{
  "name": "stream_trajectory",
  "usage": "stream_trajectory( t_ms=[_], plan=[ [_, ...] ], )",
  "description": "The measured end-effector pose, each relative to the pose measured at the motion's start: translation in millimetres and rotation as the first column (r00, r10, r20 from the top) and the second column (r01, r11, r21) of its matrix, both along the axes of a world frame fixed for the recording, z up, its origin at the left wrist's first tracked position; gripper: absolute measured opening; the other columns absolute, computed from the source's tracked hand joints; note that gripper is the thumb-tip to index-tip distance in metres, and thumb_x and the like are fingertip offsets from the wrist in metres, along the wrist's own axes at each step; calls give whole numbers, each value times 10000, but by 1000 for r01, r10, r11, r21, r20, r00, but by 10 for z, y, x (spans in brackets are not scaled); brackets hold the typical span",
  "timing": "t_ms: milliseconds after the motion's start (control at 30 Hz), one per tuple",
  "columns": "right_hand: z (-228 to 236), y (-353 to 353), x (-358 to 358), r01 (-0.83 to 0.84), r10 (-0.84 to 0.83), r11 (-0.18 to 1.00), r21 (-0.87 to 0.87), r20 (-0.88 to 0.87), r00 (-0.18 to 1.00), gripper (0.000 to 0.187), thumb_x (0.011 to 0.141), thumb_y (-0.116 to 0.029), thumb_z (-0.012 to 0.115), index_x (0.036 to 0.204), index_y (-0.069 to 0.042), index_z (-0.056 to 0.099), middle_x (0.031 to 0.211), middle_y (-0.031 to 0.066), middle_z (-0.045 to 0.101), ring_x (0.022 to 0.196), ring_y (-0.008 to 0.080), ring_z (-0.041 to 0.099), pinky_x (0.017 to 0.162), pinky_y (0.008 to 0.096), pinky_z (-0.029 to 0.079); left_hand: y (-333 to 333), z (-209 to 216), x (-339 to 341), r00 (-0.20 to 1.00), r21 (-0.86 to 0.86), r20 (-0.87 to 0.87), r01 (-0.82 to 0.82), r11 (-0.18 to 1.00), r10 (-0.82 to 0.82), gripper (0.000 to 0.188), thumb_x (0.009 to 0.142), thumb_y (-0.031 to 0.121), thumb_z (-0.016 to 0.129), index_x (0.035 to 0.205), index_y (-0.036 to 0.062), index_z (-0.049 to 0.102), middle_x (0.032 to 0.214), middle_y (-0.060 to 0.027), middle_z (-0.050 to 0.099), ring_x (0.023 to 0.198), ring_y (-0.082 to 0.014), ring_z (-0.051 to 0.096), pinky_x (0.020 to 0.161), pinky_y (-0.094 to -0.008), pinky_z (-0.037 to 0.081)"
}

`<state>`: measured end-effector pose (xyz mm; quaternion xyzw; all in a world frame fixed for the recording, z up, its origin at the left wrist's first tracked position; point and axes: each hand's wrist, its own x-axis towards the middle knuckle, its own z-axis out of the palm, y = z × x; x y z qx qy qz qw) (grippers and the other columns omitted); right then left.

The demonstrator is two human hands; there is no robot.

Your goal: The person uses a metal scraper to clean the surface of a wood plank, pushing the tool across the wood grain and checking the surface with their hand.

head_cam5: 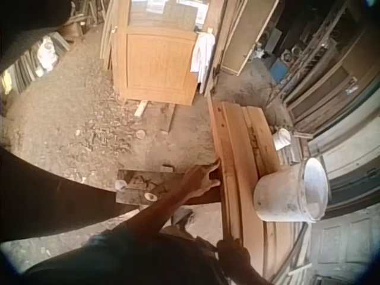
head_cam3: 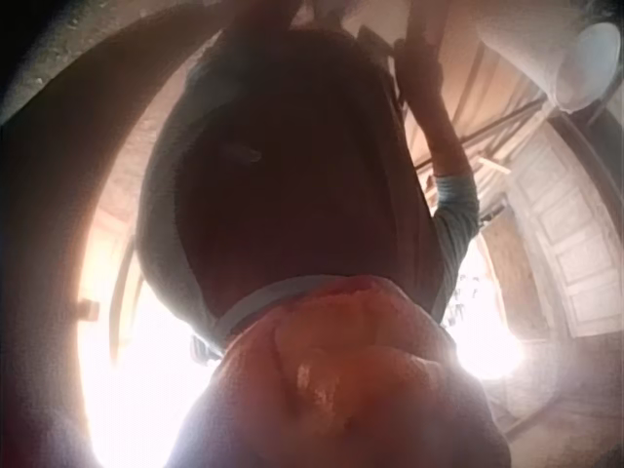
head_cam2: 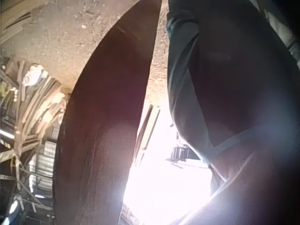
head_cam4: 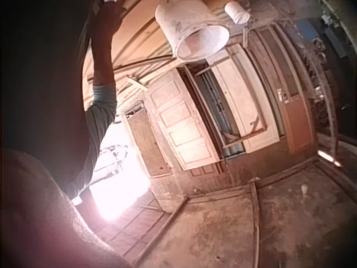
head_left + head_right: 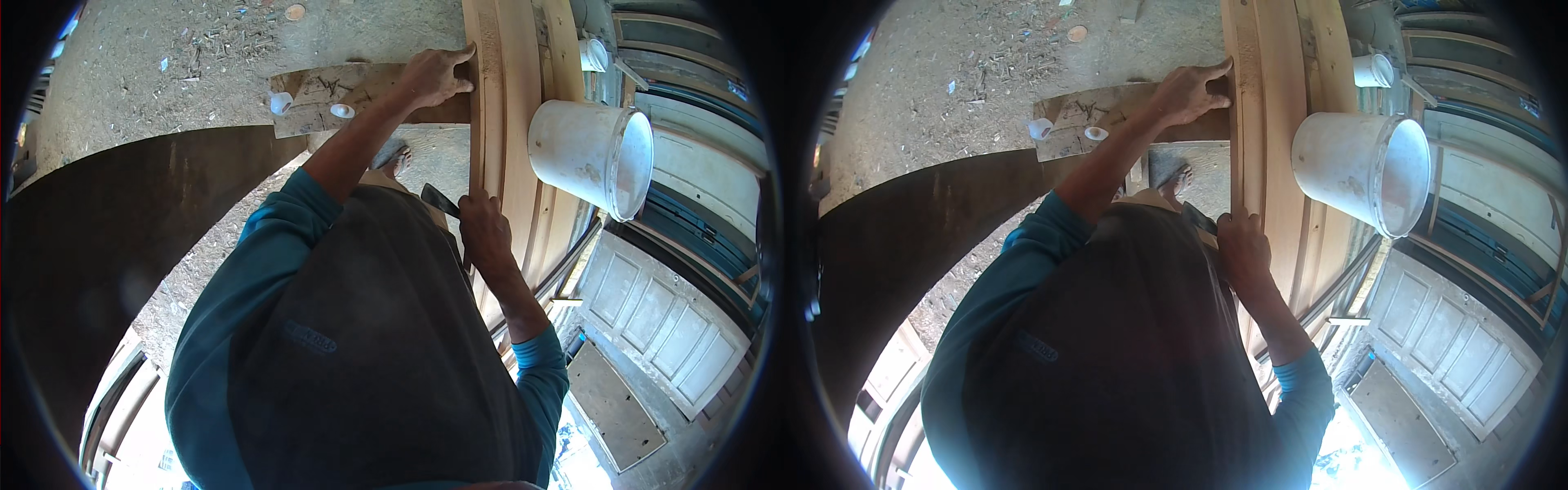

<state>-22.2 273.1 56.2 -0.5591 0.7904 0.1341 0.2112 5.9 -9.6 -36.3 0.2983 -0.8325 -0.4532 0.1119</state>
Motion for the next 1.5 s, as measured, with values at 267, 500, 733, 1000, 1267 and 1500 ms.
stream_trajectory(
  t_ms=[267, 500, 733, 1000, 1267, 1500],
  plan=[
    [19, -11, -3, 8, -8, 1000, -13, 9, 1000, 49, 935, -1, 671, 965, -1, 709, 1093, 185, 635, 1021, 408, 693, 773, 488, 670, -18, -167, -27, 994, -112, -108, -18, 994, 6, 824, 920, 440, 843, 1618, 139, 524, 925, -217, 781, 1027, -392, 765, 1029, -506, 562],
    [-37, 21, -37, 11, -10, 1000, -29, 18, 1000, 58, 949, -14, 655, 955, 5, 709, 1069, 202, 639, 987, 425, 700, 777, 506, 662, -28, 29, -5, 999, 9, 25, 19, 1000, -20, 830, 934, 412, 848, 1648, 195, 484, 1436, -200, 696, 1299, -411, 679, 1146, -489, 517],
    [-14, 17, -42, 19, -17, 999, -43, 47, 999, 74, 955, -26, 648, 948, 8, 713, 1054, 210, 642, 976, 431, 700, 769, 514, 652, -26, 6, -13, 999, 8, 33, 4, 1000, -5, 837, 922, 413, 859, 1648, 226, 487, 1445, -168, 700, 1308, -393, 675, 1146, -479, 513],
    [25, 11, -53, 32, -25, 996, -78, 86, 996, 81, 955, -31, 645, 931, 9, 711, 1041, 207, 643, 982, 433, 695, 779, 528, 645, -33, -14, -16, 999, 15, 37, 10, 1000, -11, 830, 929, 432, 851, 1646, 220, 489, 1438, -191, 697, 1293, -402, 681, 1140, -483, 518],
    [66, -49, -72, 7, -11, 998, 59, 75, 997, 107, 952, -59, 665, 1015, 13, 713, 1156, 194, 638, 1076, 397, 697, 816, 459, 678, -34, -40, 0, 1000, -38, -14, 18, 999, -18, 833, 933, 438, 844, 1643, 190, 486, 1421, -223, 693, 1292, -428, 673, 1133, -499, 516],
    [-20, 24, -102, 40, -34, 998, -58, 114, 993, 87, 927, -57, 664, 914, 12, 716, 1041, 213, 655, 990, 429, 703, 796, 522, 631, -17, -229, 5, 982, -154, -188, -8, 988, -21, 828, 935, 431, 831, 1631, 125, 500, 1105, -259, 769, 1056, -435, 740, 1023, -522, 547]
  ],
)
